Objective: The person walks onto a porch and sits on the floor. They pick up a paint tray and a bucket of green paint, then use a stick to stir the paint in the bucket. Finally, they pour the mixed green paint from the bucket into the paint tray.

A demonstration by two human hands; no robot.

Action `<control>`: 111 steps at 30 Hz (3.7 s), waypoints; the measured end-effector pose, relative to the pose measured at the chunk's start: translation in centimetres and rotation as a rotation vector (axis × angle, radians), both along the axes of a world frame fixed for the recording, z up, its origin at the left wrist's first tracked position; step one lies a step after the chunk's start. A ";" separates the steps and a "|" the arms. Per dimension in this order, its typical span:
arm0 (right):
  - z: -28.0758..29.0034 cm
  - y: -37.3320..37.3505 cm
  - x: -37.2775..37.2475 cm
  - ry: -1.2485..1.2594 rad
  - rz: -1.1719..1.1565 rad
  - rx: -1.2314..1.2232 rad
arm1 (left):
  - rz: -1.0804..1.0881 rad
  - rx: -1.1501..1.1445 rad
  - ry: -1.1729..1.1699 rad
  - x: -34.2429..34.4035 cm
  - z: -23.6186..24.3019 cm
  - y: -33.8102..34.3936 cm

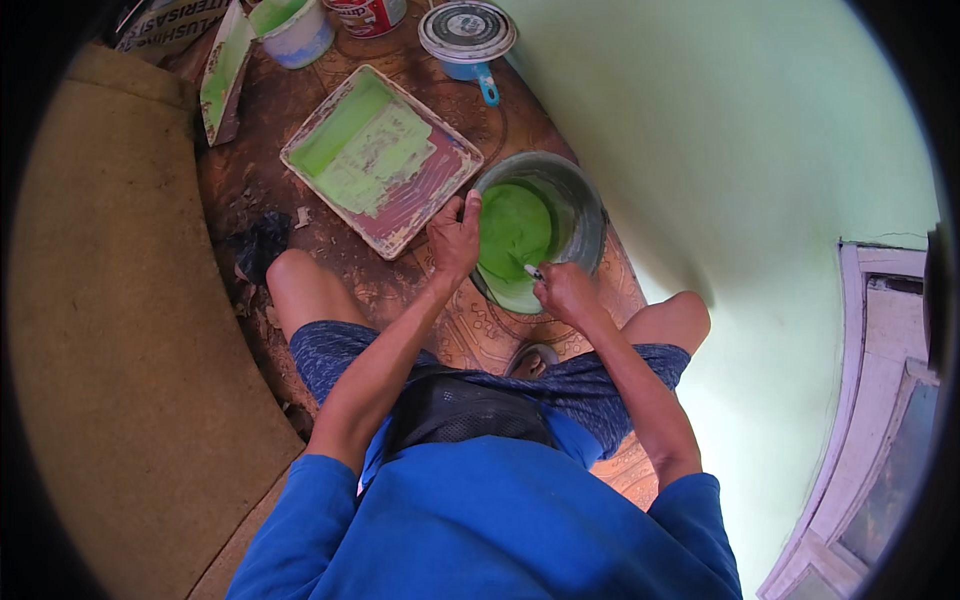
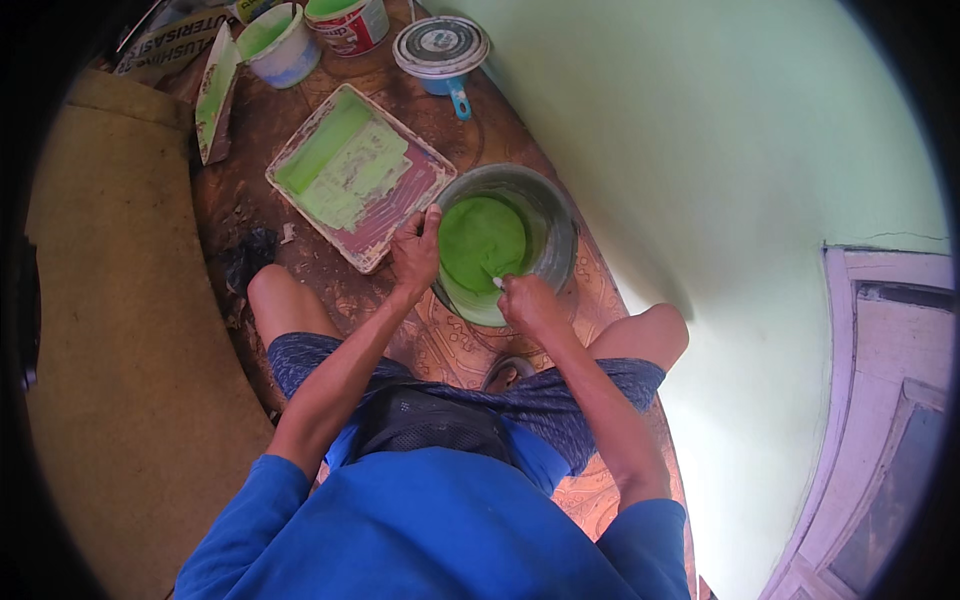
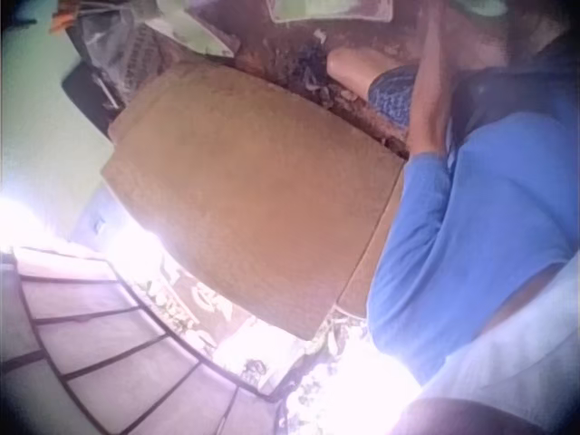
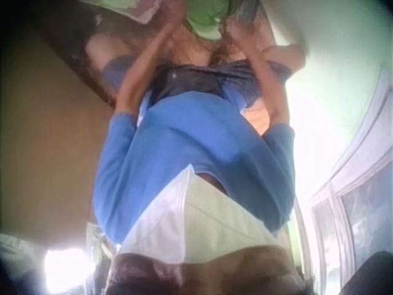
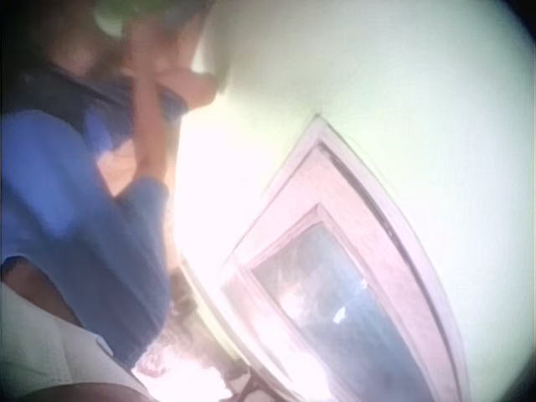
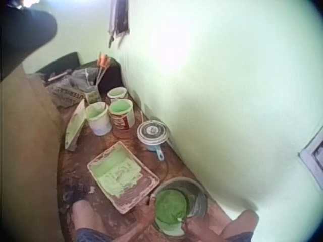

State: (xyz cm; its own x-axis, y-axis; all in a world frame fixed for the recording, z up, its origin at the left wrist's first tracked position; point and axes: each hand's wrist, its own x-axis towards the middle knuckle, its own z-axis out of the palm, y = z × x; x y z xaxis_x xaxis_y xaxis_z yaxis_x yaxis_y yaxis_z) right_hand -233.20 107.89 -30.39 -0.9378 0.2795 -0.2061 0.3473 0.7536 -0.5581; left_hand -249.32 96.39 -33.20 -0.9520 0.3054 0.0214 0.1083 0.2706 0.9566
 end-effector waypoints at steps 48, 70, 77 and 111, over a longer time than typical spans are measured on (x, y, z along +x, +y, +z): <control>-2.0 2.2 -5.0 0.171 0.060 0.343 | -0.111 0.069 -0.005 -0.4 -1.2 -0.5; -0.3 -0.6 0.0 0.041 0.431 0.238 | -0.081 0.045 -0.009 0.3 -0.2 -0.5; 0.9 3.4 0.1 -0.051 0.309 0.213 | -0.133 -0.009 0.036 0.7 0.9 0.0; -0.2 -1.5 -0.7 0.078 -0.092 -0.048 | -0.135 0.059 -0.012 1.3 1.7 0.7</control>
State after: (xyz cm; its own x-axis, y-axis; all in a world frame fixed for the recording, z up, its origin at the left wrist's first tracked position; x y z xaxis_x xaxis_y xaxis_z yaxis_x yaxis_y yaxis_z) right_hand -233.92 106.41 -30.62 -0.9225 0.3564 -0.1485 0.3675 0.6926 -0.6207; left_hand -248.01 97.06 -31.46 -0.9025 0.4296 0.0322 0.1285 0.1971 0.9719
